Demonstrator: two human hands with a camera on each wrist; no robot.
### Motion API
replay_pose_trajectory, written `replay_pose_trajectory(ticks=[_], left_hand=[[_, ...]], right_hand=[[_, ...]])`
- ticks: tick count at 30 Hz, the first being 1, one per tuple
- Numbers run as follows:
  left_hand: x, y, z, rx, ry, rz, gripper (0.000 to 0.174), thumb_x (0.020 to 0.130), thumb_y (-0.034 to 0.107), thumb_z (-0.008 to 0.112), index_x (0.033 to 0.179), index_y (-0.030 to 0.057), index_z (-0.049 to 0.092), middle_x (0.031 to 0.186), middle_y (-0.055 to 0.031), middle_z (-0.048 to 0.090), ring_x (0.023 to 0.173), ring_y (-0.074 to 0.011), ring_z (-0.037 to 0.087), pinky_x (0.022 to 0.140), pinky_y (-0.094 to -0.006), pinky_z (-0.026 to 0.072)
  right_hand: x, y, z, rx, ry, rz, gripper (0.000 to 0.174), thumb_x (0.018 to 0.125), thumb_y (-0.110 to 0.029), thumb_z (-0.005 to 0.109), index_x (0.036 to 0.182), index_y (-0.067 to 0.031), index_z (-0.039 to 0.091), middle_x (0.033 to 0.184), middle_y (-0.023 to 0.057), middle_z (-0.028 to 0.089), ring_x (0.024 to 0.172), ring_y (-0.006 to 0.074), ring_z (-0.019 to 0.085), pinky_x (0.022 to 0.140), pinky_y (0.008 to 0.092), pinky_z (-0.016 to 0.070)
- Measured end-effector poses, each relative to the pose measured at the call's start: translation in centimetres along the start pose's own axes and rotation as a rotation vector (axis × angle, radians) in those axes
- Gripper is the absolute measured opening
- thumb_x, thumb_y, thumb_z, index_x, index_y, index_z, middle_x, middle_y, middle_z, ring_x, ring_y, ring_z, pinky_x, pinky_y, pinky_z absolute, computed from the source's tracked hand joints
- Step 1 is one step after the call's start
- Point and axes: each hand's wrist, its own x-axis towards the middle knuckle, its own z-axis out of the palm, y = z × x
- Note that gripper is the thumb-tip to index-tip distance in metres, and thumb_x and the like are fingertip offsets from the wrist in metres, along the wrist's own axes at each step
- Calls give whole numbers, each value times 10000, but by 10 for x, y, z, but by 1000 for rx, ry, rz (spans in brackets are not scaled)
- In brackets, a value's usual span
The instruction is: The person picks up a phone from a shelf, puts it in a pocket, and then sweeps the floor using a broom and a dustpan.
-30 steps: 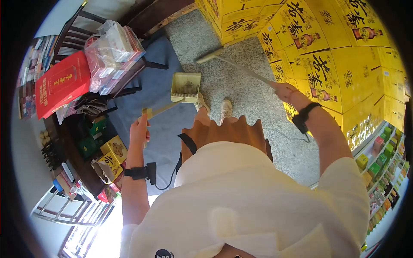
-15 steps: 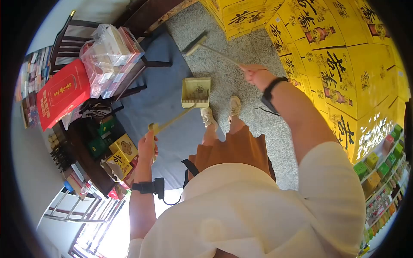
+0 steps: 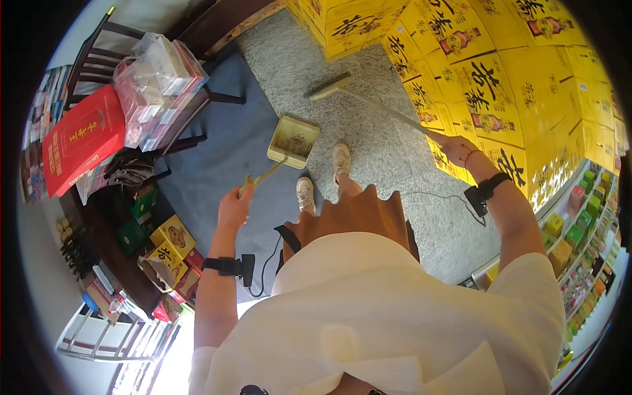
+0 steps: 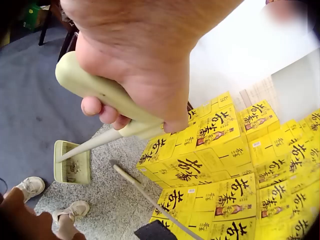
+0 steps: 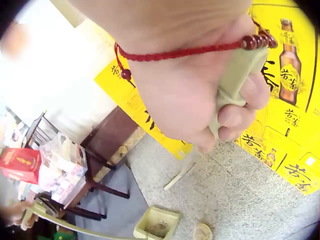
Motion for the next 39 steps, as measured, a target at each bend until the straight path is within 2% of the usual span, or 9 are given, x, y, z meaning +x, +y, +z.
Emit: replay_pose_trajectory(ticks=[3, 7, 11, 13, 17, 19, 23, 31, 39], left_hand=[[-4, 1, 4, 53, 4, 82, 452, 826, 456, 555, 871, 11, 624, 586, -59, 520, 490, -151, 523, 488, -316, 425], [12, -5, 10, 138, -51, 171, 477, 827, 480, 539, 896, 18, 630, 603, -87, 543, 507, -181, 546, 520, -332, 434], [17, -1, 15, 319, -42, 268, 539, 831, 525, 485, 905, 13, 634, 607, -108, 565, 531, -217, 581, 528, -339, 437], [19, 1, 15, 305, -75, 260, 561, 831, 537, 469, 910, 6, 632, 605, -115, 571, 532, -228, 588, 533, -342, 441], [23, -7, 10, 294, -80, 338, 560, 826, 519, 449, 939, 1, 631, 578, -122, 562, 504, -234, 582, 533, -345, 454], [19, -12, 8, 286, -105, 325, 556, 824, 512, 444, 953, 4, 632, 577, -126, 562, 495, -235, 579, 534, -346, 458], [15, -35, 8, 290, -101, 346, 558, 818, 507, 442, 967, 4, 633, 573, -118, 559, 476, -229, 568, 522, -347, 456], [-3, -75, 17, 181, -101, 346, 523, 818, 482, 506, 930, -16, 623, 572, -94, 544, 455, -187, 537, 472, -329, 433], [-13, -70, 37, 76, -89, 197, 487, 827, 474, 536, 886, -5, 597, 604, -65, 517, 446, -147, 495, 409, -298, 382]], right_hand=[[19, -16, 33, 414, 202, 159, 512, 857, -215, 537, 1353, -258, 416, 1101, 161, 609, 977, 289, 604, 848, 374, 470], [47, -91, -63, 1432, -255, 621, 560, 817, -168, 569, 1350, -178, 399, 1084, 228, 596, 959, 342, 604, 824, 398, 482], [80, -200, -19, 1371, -53, 425, 570, 776, -93, 595, 1307, -39, 395, 1078, 247, 598, 914, 409, 607, 784, 425, 494], [87, -253, 0, 1471, -126, 518, 605, 861, -186, 532, 1422, -187, 307, 861, 176, 606, 682, 261, 582, 613, 411, 490], [37, -308, -30, 1448, -14, 458, 593, 865, -194, 531, 1421, -217, 324, 757, 111, 576, 583, 200, 540, 530, 352, 474], [-9, -306, -97, 1882, -312, 548, 572, 872, -206, 528, 1413, -246, 347, 650, 32, 493, 489, 124, 451, 435, 279, 406], [-73, -310, -102, 2056, -337, 662, 548, 887, -197, 513, 1404, -295, 357, 602, -10, 409, 458, 86, 378, 385, 242, 322], [-69, -295, -77, 1806, -81, 805, 565, 879, -196, 541, 1403, -295, 357, 611, 11, 436, 466, 103, 409, 401, 260, 348], [27, -335, 15, 1050, -154, 606, 613, 846, -132, 497, 1419, -211, 295, 933, 241, 630, 869, 356, 642, 734, 413, 520]])
